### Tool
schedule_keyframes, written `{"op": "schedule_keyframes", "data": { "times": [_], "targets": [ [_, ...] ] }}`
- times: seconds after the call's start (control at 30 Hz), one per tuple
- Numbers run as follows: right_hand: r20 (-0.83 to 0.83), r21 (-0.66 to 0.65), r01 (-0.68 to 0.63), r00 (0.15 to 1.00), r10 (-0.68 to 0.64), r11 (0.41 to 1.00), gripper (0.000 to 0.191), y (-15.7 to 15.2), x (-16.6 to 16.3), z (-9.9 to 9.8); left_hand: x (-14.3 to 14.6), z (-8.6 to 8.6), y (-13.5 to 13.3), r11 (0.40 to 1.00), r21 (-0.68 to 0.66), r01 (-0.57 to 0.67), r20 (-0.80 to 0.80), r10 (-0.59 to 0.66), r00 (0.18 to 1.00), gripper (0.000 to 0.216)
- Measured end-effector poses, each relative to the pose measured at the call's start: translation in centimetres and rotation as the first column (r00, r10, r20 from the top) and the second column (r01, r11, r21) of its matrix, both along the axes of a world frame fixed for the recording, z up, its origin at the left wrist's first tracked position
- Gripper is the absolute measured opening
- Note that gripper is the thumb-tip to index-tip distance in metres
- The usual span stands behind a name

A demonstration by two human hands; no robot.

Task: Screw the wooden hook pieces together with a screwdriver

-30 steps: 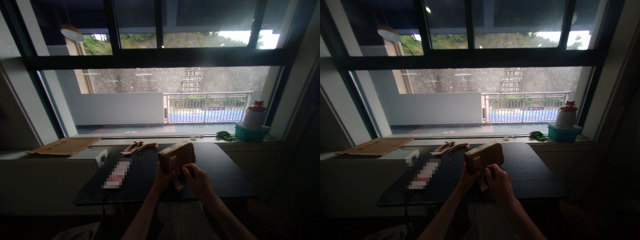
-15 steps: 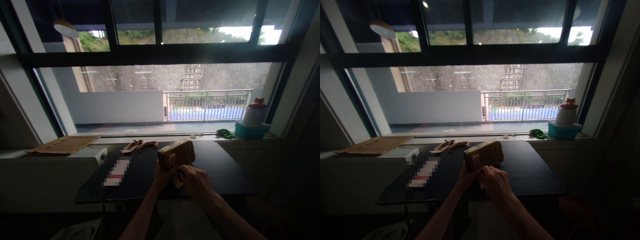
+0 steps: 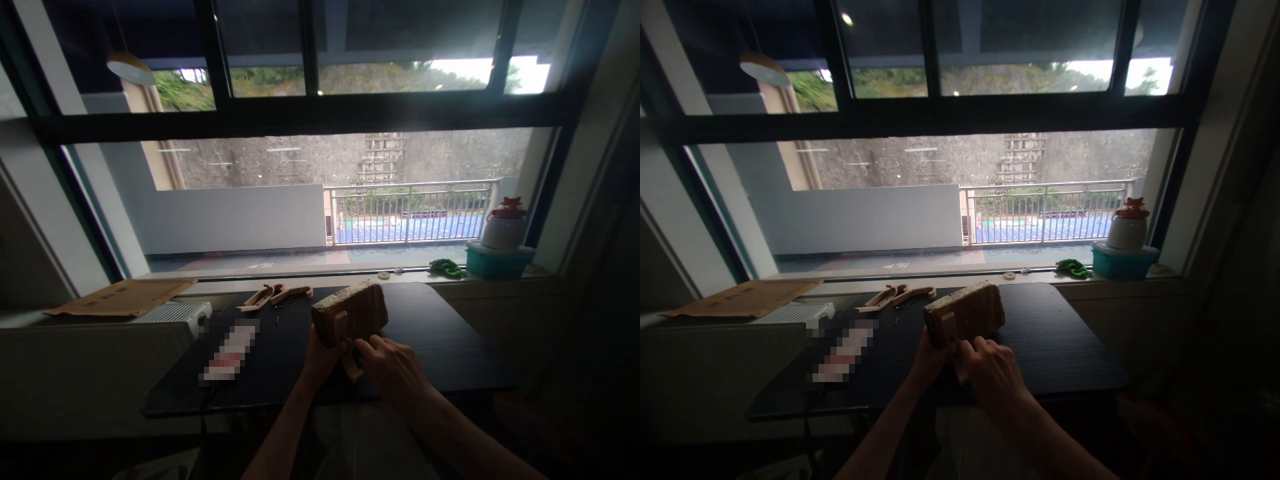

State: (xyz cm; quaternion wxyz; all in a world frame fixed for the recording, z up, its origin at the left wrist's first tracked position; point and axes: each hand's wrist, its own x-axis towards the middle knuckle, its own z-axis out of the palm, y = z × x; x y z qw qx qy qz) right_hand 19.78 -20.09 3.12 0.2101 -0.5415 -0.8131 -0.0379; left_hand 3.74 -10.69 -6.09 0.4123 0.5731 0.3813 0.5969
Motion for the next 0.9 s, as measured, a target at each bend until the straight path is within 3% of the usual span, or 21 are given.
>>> {"op": "schedule_keyframes", "data": {
  "times": [0.13,0.3,0.5,0.6,0.77,0.9],
  "targets": [
    [-0.106,-0.043,0.005,0.994,-0.009,0.999,0.024,0.5,-0.3,0.0,-0.2,-0.4,0.4,1.000,0.000,-0.027,0.006,0.027,1.000,0.028],
    [-0.263,-0.137,0.103,0.955,-0.136,0.985,0.027,1.5,0.2,-1.2,-0.2,-0.7,0.7,1.000,0.020,-0.015,0.025,0.014,1.000,0.028],
    [-0.341,-0.196,0.051,0.933,-0.117,0.979,0.027,1.2,0.9,-1.6,0.0,-0.7,0.5,0.999,0.040,0.021,0.028,-0.022,0.999,0.028],
    [-0.312,-0.137,-0.015,0.950,-0.029,0.990,0.037,0.6,1.2,-0.6,-0.1,-0.6,0.4,0.999,0.050,0.017,0.022,-0.018,1.000,0.028],
    [0.013,0.036,-0.091,0.996,0.090,0.995,0.027,0.1,1.0,0.4,-0.2,-0.9,0.5,0.999,0.034,0.010,0.016,-0.011,1.000,0.028],
    [-0.116,0.041,-0.052,0.992,0.056,0.998,0.023,0.4,0.5,-1.2,-0.2,-1.1,0.7,1.000,0.013,0.020,0.026,-0.020,0.999,0.028]
  ]
}}
